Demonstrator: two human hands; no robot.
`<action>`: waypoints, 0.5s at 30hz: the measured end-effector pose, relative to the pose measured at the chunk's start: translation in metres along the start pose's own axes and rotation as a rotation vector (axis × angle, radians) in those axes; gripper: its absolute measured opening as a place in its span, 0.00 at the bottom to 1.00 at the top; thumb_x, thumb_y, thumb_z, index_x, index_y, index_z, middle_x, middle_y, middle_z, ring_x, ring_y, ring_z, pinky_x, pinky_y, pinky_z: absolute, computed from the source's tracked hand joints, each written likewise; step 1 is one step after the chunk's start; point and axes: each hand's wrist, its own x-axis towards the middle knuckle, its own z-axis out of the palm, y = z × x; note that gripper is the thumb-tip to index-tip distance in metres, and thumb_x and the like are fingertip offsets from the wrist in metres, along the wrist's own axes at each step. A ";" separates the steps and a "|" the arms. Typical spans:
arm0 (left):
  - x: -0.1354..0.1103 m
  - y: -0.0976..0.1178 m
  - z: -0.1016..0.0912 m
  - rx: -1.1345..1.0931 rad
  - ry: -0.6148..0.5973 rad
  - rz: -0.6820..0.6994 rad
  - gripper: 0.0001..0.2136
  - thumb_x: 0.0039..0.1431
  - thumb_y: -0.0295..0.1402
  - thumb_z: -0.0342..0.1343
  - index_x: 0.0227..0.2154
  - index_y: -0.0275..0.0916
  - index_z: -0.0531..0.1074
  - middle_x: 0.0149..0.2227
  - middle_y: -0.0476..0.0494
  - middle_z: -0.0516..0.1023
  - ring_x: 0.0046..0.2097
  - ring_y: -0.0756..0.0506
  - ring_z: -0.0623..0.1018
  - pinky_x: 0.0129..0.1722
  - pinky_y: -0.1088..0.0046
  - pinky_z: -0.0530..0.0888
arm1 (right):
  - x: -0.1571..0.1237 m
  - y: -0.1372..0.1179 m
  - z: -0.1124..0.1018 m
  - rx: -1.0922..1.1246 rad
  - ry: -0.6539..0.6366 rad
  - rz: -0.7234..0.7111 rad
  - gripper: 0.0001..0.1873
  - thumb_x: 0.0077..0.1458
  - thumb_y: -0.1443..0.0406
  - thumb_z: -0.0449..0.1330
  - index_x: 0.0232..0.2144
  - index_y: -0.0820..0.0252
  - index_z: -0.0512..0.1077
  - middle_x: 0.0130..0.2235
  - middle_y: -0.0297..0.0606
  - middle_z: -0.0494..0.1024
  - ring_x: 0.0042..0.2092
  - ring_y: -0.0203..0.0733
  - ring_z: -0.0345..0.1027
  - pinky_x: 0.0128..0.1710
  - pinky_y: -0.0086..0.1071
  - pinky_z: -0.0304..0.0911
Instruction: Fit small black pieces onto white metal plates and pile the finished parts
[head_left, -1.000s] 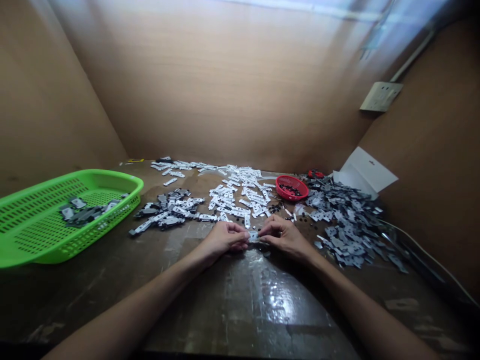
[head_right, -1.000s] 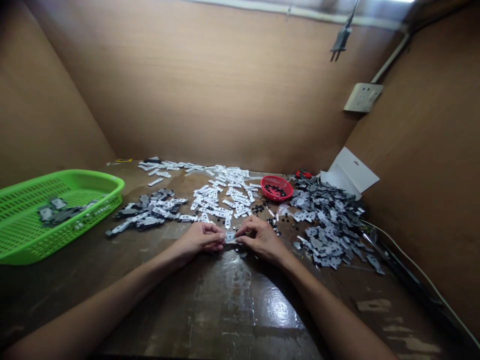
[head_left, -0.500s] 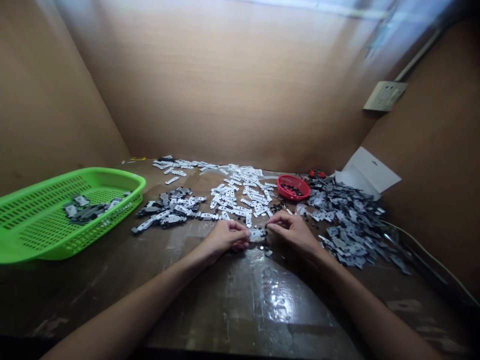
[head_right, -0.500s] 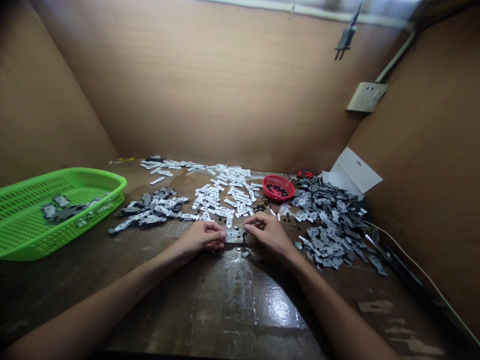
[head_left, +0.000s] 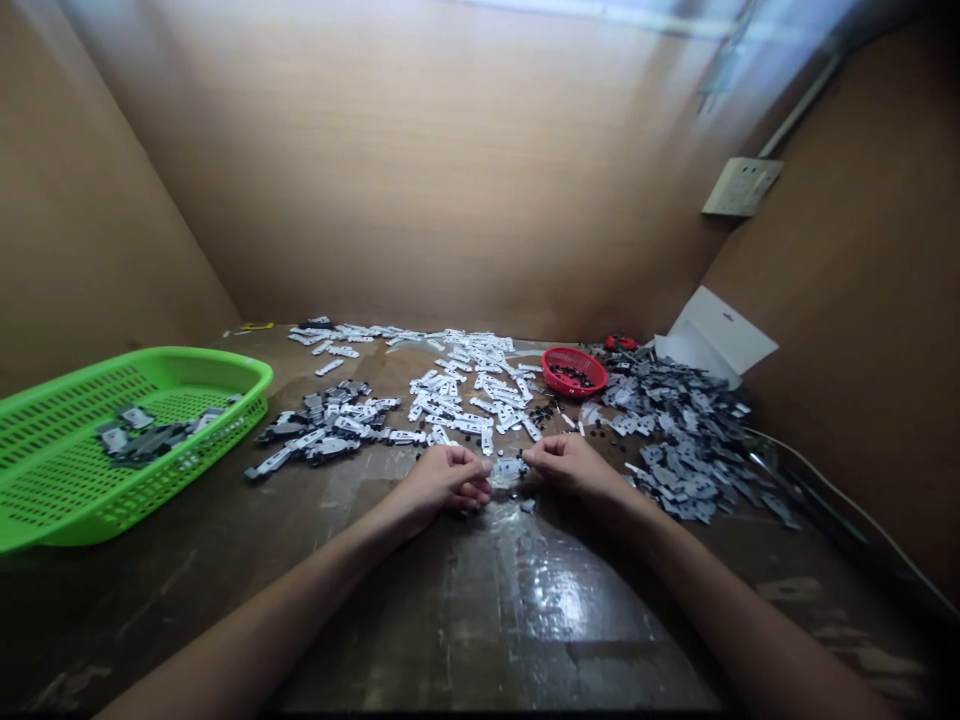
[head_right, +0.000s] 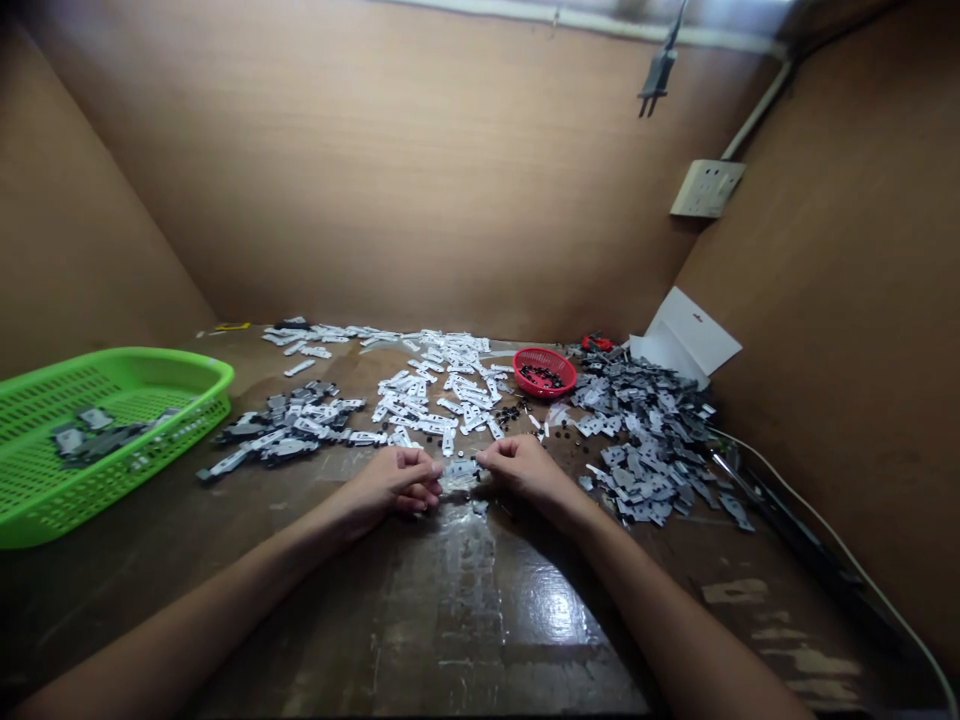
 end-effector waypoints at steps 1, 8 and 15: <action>0.000 0.000 0.000 0.005 -0.007 -0.011 0.17 0.43 0.44 0.60 0.27 0.33 0.68 0.27 0.40 0.77 0.27 0.50 0.76 0.25 0.78 0.70 | 0.000 0.001 0.000 -0.008 0.004 0.002 0.19 0.43 0.52 0.60 0.19 0.65 0.67 0.16 0.28 0.61 0.17 0.26 0.47 0.16 0.23 0.41; 0.001 0.001 -0.003 0.014 -0.005 -0.055 0.16 0.44 0.43 0.59 0.26 0.32 0.69 0.27 0.41 0.77 0.24 0.53 0.74 0.23 0.80 0.68 | 0.000 -0.015 -0.032 -0.275 0.092 -0.108 0.17 0.46 0.55 0.57 0.25 0.65 0.73 0.22 0.34 0.71 0.22 0.31 0.59 0.20 0.24 0.52; 0.000 0.004 -0.002 0.030 0.015 -0.063 0.16 0.44 0.43 0.59 0.26 0.32 0.68 0.27 0.41 0.77 0.24 0.52 0.75 0.22 0.80 0.68 | -0.007 -0.018 -0.083 -0.647 0.036 -0.080 0.07 0.40 0.64 0.61 0.24 0.60 0.76 0.23 0.34 0.75 0.26 0.37 0.66 0.22 0.26 0.55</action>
